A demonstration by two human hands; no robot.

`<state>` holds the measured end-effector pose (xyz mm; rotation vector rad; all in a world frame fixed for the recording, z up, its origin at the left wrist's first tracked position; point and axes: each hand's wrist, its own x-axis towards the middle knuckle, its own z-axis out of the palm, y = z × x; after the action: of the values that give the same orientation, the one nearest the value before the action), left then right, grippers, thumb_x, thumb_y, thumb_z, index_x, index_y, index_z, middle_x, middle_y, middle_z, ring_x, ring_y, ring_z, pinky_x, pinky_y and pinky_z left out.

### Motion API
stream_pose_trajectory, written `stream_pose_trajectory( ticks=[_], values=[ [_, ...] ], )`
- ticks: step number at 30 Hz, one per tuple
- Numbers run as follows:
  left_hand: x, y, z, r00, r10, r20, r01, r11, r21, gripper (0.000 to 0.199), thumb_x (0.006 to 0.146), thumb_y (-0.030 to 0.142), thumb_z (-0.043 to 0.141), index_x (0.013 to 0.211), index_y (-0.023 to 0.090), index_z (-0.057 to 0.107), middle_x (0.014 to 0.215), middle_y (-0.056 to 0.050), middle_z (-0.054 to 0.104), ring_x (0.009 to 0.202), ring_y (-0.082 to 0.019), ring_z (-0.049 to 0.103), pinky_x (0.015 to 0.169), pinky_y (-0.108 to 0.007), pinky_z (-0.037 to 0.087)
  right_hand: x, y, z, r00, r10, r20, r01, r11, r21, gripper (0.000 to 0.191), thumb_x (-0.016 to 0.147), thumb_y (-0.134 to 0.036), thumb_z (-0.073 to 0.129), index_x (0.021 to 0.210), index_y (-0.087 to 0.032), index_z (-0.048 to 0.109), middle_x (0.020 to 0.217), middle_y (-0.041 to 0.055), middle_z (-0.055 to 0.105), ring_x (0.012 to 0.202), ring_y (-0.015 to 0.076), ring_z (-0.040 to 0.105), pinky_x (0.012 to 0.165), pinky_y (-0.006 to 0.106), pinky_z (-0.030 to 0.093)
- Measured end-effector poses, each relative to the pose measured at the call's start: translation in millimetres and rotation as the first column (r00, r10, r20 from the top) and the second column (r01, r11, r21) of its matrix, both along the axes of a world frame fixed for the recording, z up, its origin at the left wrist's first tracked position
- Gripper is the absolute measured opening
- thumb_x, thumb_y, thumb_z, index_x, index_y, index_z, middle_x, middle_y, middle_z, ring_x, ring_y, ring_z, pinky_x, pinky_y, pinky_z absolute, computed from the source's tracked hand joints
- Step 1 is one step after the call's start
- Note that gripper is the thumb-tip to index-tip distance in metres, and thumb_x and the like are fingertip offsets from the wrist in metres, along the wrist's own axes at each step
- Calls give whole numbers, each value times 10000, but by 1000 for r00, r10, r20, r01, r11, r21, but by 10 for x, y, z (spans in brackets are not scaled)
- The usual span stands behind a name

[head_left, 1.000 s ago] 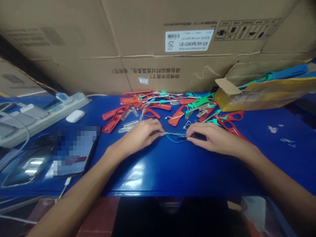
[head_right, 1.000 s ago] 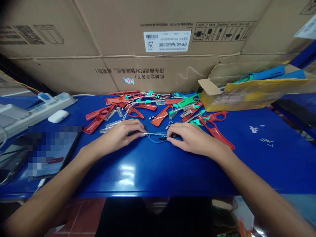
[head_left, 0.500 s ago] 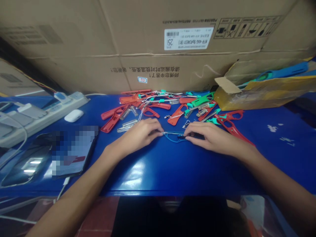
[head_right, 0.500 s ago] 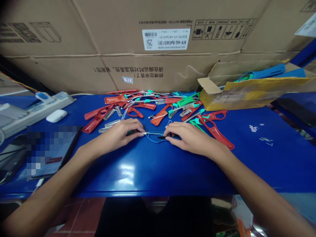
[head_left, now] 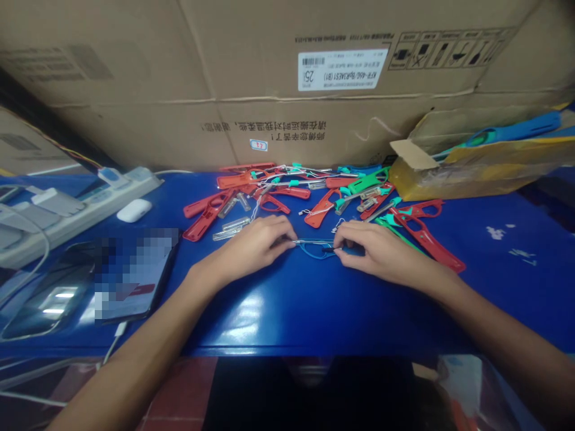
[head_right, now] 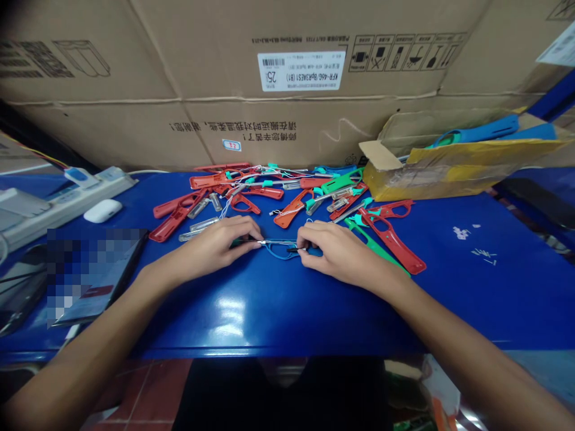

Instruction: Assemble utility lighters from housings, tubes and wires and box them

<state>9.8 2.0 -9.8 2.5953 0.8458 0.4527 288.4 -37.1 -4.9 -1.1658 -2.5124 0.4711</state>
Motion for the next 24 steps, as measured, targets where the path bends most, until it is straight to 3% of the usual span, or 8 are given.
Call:
stream_pose_trajectory(
  ticks=[5, 14, 20, 24],
  values=[
    [-5, -2, -14, 1000, -8, -3, 8, 1000, -22, 119, 1010, 248, 551, 1009, 181, 649, 989, -53, 676, 937, -189, 633, 862, -358, 506, 142, 13, 111, 983, 176, -43, -179, 981, -74, 192, 997, -305, 555, 1023, -210, 720, 1000, 65, 698, 905, 185, 653, 820, 318, 508],
    [1, -46, 17, 999, 15, -44, -18, 997, -70, 109, 998, 241, 542, 1016, 187, 635, 1008, -48, 668, 927, -187, 618, 840, -347, 495, 258, 8, 130, 977, 207, 46, -205, 978, -40, 284, 1022, -369, 531, 1164, -282, 761, 1146, 49, 714, 1008, 195, 668, 892, 327, 508],
    [-9, -50, 4, 1000, 20, -22, -22, 995, -97, 109, 1002, 252, 539, 1029, 201, 632, 1026, -43, 668, 940, -185, 621, 834, -335, 499, 344, -47, 223, 969, 182, 165, -164, 979, -118, 339, 979, -456, 585, 1276, -349, 707, 1118, 67, 652, 1009, 227, 625, 851, 359, 521],
    [-26, -45, -1, 1000, 18, -21, -20, 994, -108, 118, 1000, 257, 539, 1028, 195, 636, 1008, -46, 664, 905, -178, 621, 805, -324, 501, 381, -88, 230, 964, 184, 193, -164, 979, -118, 396, 942, -468, 636, 1322, -367, 677, 1189, 80, 615, 1084, 250, 597, 904, 393, 524]
  ],
)
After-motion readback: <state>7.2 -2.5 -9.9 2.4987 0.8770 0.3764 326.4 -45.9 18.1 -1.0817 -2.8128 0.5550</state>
